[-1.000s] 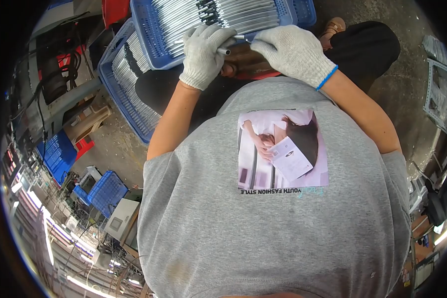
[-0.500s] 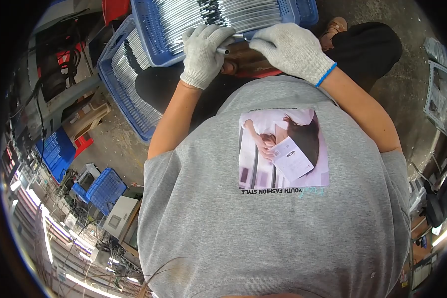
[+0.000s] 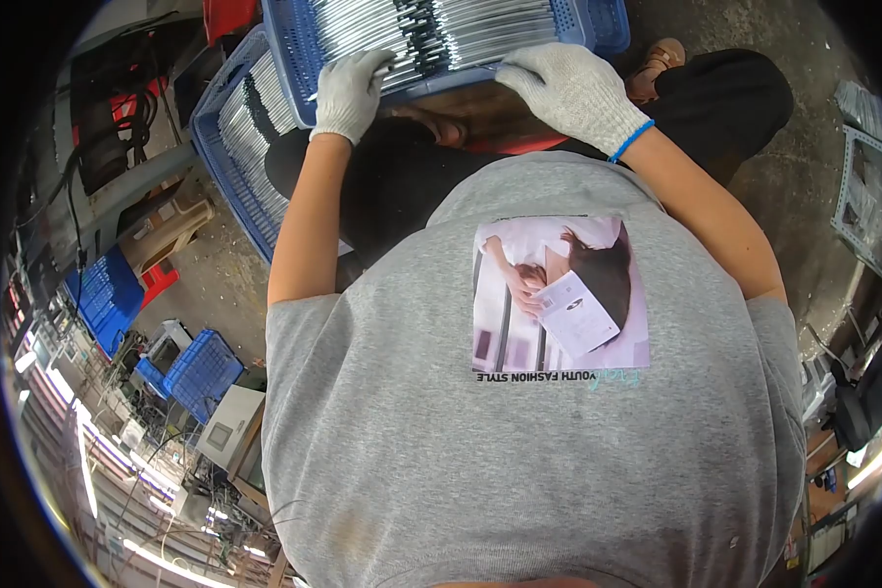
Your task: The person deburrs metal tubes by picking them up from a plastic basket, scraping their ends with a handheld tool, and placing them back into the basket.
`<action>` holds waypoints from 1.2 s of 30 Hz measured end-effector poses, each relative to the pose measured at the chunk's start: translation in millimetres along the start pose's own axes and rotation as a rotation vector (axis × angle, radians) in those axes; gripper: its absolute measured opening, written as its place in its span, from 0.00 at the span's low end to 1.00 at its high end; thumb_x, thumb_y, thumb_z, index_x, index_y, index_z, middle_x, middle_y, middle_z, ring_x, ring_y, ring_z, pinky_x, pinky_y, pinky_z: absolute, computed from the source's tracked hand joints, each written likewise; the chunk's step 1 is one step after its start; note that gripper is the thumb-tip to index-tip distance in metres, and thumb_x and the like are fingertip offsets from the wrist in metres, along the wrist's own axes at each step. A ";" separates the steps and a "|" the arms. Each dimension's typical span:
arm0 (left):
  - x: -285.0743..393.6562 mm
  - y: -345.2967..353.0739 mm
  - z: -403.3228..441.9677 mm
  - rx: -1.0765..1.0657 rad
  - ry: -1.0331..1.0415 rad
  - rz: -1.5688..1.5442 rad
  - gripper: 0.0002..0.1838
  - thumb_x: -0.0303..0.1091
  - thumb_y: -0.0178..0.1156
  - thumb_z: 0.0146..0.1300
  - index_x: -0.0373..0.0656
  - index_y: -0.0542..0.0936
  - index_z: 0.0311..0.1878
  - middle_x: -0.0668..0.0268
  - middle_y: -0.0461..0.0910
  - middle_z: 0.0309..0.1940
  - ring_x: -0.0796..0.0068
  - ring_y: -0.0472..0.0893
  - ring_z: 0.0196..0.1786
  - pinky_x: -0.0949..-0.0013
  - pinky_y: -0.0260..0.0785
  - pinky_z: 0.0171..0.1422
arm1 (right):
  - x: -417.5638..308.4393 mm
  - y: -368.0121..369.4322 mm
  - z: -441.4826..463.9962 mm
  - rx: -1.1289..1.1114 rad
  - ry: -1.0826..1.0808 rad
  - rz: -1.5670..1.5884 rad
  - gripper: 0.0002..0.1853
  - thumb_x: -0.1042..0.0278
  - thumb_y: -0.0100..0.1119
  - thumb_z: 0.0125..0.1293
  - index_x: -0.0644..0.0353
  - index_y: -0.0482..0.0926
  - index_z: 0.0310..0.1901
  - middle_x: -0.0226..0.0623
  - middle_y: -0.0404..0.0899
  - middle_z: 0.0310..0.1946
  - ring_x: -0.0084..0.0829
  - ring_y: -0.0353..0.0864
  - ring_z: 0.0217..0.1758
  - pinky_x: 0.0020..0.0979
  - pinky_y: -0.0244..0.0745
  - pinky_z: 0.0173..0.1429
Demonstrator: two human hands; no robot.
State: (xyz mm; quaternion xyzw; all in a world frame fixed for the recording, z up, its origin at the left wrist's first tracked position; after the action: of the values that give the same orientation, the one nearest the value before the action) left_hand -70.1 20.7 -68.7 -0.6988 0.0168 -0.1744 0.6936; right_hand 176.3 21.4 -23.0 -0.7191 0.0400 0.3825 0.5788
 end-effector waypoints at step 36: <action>102.4 -26.3 20.4 -0.204 0.099 0.261 0.08 0.36 0.55 0.70 0.49 0.79 0.47 0.68 0.86 0.27 0.66 0.85 0.24 0.66 0.76 0.27 | -26.4 -21.3 -1.7 -0.042 -0.081 -0.171 0.16 0.54 0.54 0.70 0.55 0.87 0.38 0.37 0.88 0.33 0.39 0.86 0.29 0.36 0.81 0.34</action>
State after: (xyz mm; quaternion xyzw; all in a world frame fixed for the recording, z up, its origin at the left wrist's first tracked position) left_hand 25.7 14.2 -20.0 -0.7480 0.1591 -0.1146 0.6341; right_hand 169.3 16.7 10.0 -0.7159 -0.0529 0.3612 0.5951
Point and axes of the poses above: each hand's wrist, its own z-axis towards the middle knuckle, its own y-axis out of the palm, x = y × z, the point moved 7 cm from there along z, towards the middle knuckle
